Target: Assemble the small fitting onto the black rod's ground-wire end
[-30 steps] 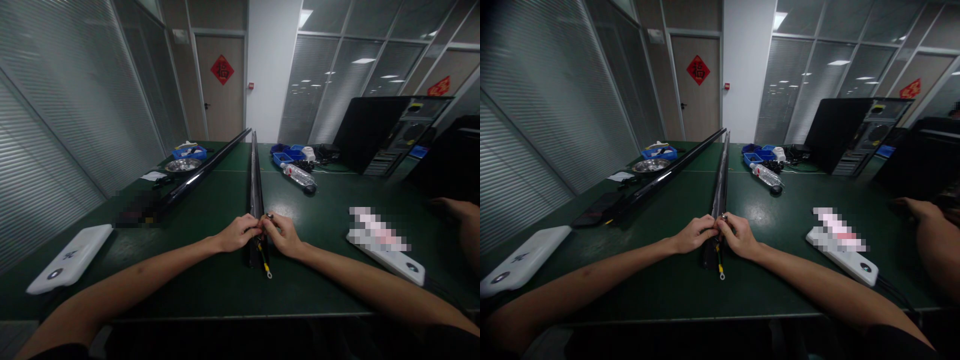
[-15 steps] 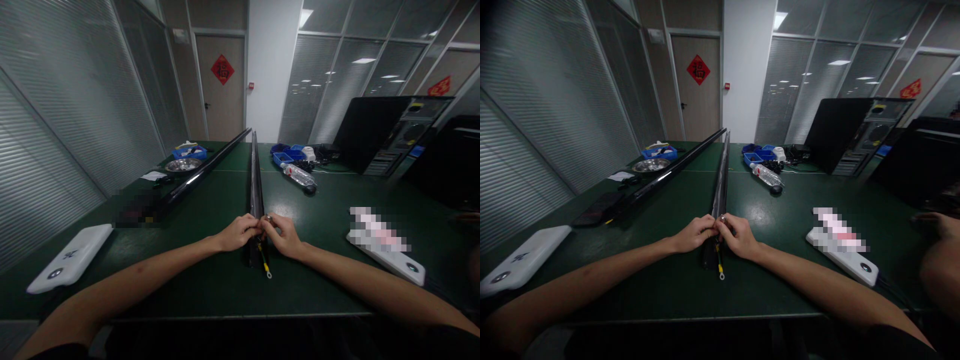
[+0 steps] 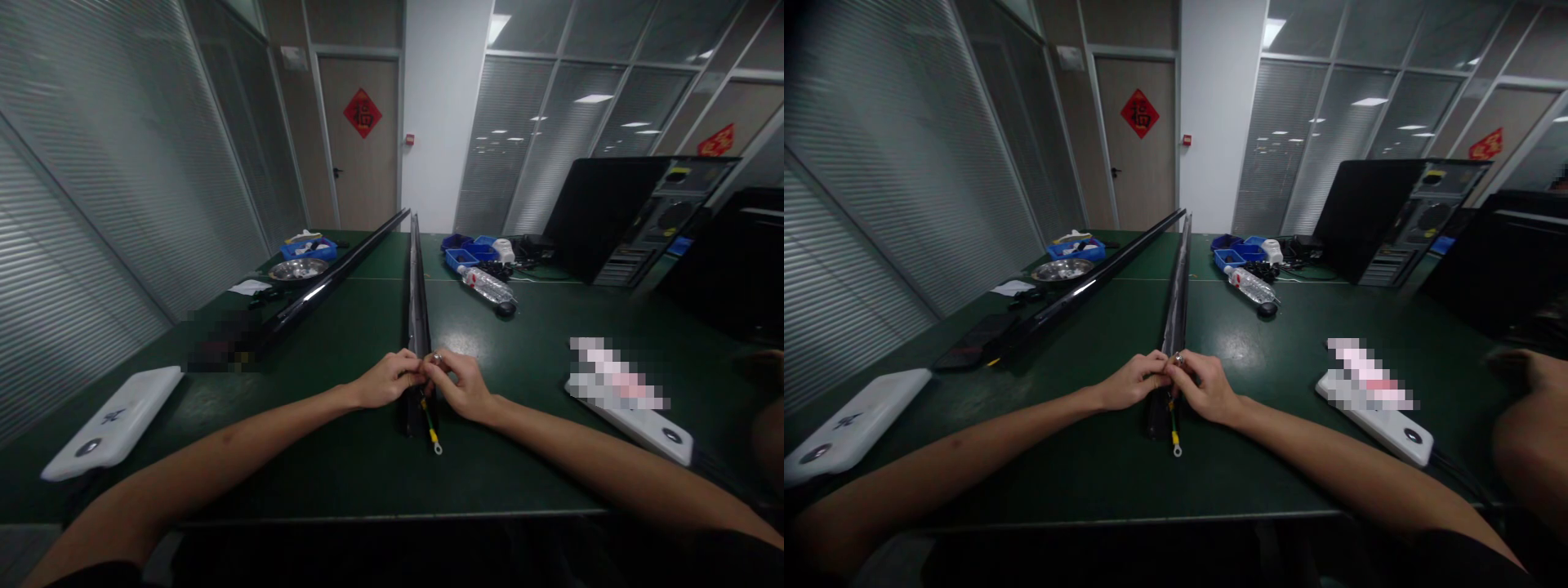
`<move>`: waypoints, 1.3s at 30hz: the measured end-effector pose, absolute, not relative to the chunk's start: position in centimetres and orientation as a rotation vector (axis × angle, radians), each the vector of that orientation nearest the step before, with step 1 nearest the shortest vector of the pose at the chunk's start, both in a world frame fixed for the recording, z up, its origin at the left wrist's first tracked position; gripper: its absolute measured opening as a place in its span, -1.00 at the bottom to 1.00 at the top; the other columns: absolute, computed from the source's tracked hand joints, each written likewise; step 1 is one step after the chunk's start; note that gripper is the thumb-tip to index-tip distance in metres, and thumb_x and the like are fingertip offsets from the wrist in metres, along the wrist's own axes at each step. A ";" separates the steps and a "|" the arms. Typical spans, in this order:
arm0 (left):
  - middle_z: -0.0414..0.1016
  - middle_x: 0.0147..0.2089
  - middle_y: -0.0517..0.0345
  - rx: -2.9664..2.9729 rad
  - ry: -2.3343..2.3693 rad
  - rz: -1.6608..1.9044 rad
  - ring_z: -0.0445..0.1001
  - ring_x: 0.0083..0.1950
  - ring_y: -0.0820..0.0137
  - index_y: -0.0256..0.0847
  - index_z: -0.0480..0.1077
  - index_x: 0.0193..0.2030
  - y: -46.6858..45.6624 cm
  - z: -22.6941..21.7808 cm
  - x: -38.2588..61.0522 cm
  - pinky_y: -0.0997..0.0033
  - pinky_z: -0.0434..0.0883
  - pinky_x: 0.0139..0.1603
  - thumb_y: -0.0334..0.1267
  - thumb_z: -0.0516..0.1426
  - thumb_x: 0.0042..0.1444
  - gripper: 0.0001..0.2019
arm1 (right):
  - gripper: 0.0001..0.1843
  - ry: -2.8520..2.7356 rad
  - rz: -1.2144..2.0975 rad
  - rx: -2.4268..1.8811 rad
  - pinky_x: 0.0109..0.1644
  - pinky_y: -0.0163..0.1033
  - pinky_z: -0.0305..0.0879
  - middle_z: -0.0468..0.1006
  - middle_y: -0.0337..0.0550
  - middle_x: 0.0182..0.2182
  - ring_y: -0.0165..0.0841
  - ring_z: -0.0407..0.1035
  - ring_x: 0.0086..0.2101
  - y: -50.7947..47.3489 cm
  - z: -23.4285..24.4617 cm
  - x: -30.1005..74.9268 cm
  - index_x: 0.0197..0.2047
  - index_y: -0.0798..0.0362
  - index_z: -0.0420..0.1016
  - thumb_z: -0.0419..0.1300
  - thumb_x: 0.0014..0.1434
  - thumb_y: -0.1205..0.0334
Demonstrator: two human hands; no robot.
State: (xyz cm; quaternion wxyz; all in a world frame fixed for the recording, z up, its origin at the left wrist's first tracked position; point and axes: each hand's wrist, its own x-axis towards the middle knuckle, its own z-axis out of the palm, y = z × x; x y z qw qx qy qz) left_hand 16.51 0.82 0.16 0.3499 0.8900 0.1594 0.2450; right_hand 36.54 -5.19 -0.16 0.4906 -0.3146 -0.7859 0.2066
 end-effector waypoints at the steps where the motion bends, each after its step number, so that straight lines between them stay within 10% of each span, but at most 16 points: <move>1: 0.54 -0.23 0.09 2.304 0.418 0.633 0.42 -0.05 0.30 -0.26 0.53 -0.22 0.8 0.2 16.5 0.34 0.33 0.08 -0.32 0.08 0.37 -0.80 | -0.75 -1.912 0.502 -0.763 -0.32 -0.30 0.38 0.53 -0.25 -0.51 -0.41 0.46 -0.52 -5.2 -0.1 36.5 -0.25 0.06 0.44 0.08 0.45 0.16; 39: 0.55 -0.24 0.04 2.149 0.353 0.684 0.47 -0.16 0.34 -0.32 0.56 -0.24 0.4 1.0 16.7 0.40 0.39 -0.03 -0.24 0.10 0.36 -0.74 | -0.76 -1.922 0.429 -0.761 -0.30 -0.25 0.33 0.45 -0.22 -0.46 -0.37 0.38 -0.46 -5.6 0.2 36.2 -0.19 0.05 0.49 0.08 0.45 0.14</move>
